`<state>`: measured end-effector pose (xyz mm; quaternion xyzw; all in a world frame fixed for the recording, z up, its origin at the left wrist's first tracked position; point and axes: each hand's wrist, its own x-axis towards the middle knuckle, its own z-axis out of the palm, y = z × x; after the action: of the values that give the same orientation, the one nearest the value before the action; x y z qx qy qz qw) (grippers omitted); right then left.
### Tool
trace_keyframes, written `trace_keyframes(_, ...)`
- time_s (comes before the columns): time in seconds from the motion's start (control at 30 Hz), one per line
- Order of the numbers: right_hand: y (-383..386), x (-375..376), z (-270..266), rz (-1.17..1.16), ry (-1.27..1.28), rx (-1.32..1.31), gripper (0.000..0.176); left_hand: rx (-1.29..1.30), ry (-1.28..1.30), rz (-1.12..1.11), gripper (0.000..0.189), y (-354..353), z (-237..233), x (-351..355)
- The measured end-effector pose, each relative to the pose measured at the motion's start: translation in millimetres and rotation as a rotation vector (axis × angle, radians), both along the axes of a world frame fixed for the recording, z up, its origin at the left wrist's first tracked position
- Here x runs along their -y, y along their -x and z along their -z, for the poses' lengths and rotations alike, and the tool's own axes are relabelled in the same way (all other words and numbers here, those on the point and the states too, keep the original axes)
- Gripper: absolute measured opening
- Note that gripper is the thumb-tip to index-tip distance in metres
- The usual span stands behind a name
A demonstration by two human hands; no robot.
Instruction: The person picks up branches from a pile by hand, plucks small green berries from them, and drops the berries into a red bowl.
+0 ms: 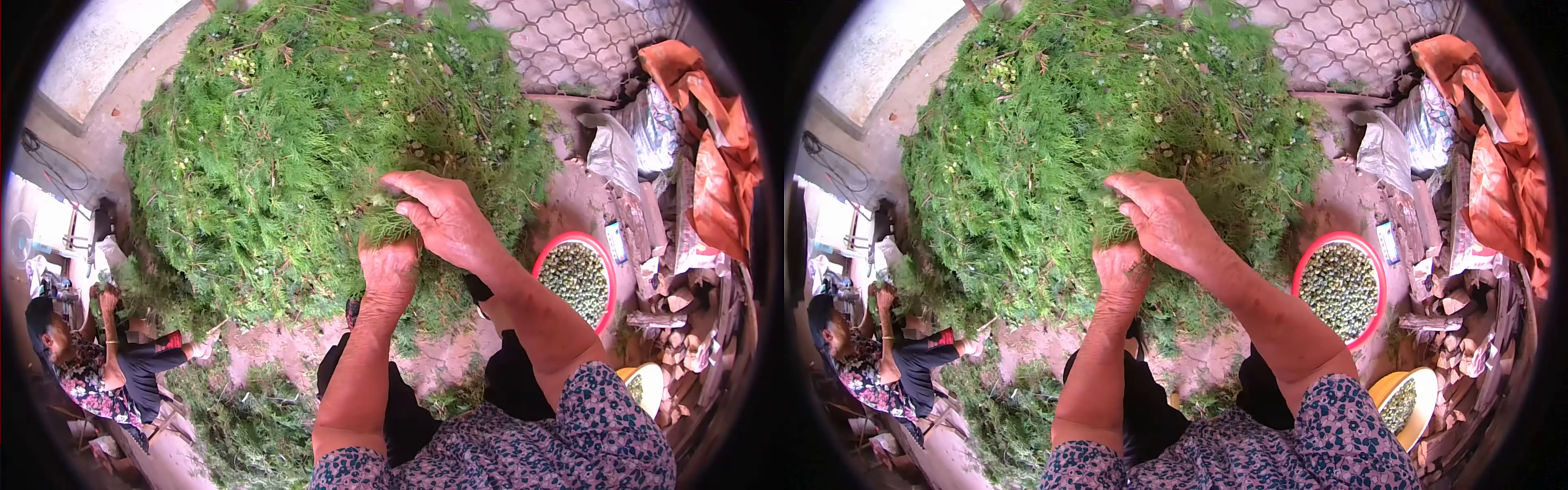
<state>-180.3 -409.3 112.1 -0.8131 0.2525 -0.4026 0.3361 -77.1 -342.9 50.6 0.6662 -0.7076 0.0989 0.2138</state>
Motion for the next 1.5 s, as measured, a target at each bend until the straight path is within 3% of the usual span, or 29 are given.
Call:
trace_keyframes(0.1, 2, 2, 1, -0.002, 0.065, -0.037, 0.036, 0.024, -0.038, 0.02, 0.025, 1, -5, 1)
trace_keyframes(0.3, 10, 7, 3, 0.049, -0.042, -0.062, 0.038, 0.047, 0.063, 0.031, 0.022, 0, -1, 5)
trace_keyframes(0.4, 12, 5, -5, 0.051, -0.266, 0.0, 0.032, -0.02, 0.123, 0.074, 0.018, -4, 6, 8)
trace_keyframes(0.47, 13, 4, -11, 0.01, -0.654, 0.094, 0.024, -0.059, 0.024, 0.054, 0.018, -7, 6, 4)
trace_keyframes(0.53, 12, 3, -9, 0.028, -0.563, 0.14, 0.021, -0.097, -0.076, 0.039, 0.018, -6, 4, 3)
trace_keyframes(0.67, 4, 4, 0, 0.134, -0.301, 0.266, 0.018, -0.174, 0.045, 0.01, 0.021, -8, 6, 3)
trace_keyframes(0.77, 4, 1, -4, 0.142, -0.413, 0.307, 0.018, -0.241, 0.072, 0.013, 0.022, -7, 0, 0)
trace_keyframes(0.83, 2, 6, -2, 0.098, -0.318, 0.337, 0.017, -0.238, 0.078, 0.017, 0.022, -7, -1, 0)
trace_keyframes(0.9, 3, 4, -6, 0.05, -0.22, 0.369, 0.017, -0.375, -0.145, -0.253, 0.021, -9, 5, 3)
trace_keyframes(0.97, 9, -6, -21, -0.019, -0.522, 0.508, 0.015, -0.453, -0.077, -0.238, 0.021, -22, 15, 6)
trace_keyframes(1.0, 9, -2, -17, -0.015, -0.359, 0.568, 0.015, -0.535, -0.012, -0.219, 0.022, -27, 13, 7)
trace_keyframes(1.03, 11, -1, -15, -0.021, -0.359, 0.57, 0.015, -0.532, -0.009, -0.224, 0.022, -30, 11, 7)
trace_keyframes(1.1, 14, 0, -14, -0.113, -0.614, 0.82, 0.016, -0.8, 0.04, -0.152, 0.025, -35, 3, 5)
trace_keyframes(1.3, 26, 10, -6, -0.185, -0.77, 0.966, 0.018, -0.666, 0.089, -0.265, 0.027, -45, 10, 0)
trace_keyframes(1.37, 32, 16, -7, -0.261, -0.977, 1.019, 0.017, -0.632, 0.112, -0.269, 0.027, -45, 10, -2)
trace_keyframes(1.47, 32, 14, -10, -0.222, -0.963, 1.02, 0.015, -0.645, 0.131, -0.243, 0.027, -49, 6, -4)
trace_keyframes(1.5, 33, 13, -13, -0.203, -0.961, 1.041, 0.015, -0.828, 0.068, -0.268, 0.025, -52, 6, -2)
